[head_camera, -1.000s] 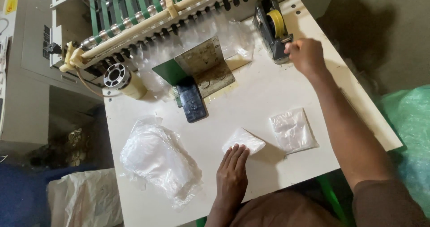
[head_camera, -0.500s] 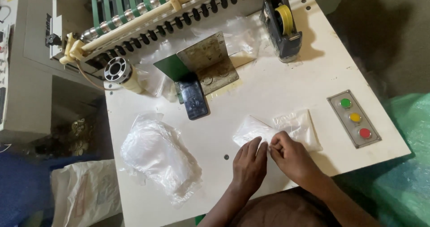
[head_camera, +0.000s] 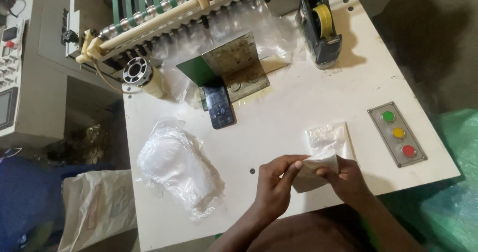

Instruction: The person is folding white plastic bags and packing them into clear plastic sleeves at a workbench in a factory setting.

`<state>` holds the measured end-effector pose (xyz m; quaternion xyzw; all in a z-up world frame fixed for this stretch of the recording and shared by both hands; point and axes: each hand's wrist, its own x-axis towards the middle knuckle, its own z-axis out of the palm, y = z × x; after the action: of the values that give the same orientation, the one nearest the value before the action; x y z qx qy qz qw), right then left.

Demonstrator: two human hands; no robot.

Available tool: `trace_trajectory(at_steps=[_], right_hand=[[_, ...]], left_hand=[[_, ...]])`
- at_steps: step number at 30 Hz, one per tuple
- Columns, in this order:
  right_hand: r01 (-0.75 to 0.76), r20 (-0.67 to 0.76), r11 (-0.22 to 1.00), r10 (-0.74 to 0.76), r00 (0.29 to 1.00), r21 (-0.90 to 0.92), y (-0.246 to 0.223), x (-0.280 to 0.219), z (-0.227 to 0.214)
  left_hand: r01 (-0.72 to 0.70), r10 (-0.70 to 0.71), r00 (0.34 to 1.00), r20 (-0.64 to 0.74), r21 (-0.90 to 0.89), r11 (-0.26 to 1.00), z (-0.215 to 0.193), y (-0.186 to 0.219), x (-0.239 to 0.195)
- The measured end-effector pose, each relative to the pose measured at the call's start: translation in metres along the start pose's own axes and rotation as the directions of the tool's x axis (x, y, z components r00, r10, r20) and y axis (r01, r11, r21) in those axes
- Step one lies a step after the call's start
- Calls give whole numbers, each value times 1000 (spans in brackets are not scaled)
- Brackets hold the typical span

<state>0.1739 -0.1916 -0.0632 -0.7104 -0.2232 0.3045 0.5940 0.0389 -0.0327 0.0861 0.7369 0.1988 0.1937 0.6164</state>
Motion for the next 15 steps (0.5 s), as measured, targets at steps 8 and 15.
trace_trajectory(at_steps=[8,15], right_hand=[[-392,-272,769,289,918,-504,-99,11,-21],[-602,-105,794,594,798,-87,-148,2,-8]], left_hand=[[365,-351,920,173,-53,930,25,-25,7],[641,-629,767,125,-146,753,28,-31,13]])
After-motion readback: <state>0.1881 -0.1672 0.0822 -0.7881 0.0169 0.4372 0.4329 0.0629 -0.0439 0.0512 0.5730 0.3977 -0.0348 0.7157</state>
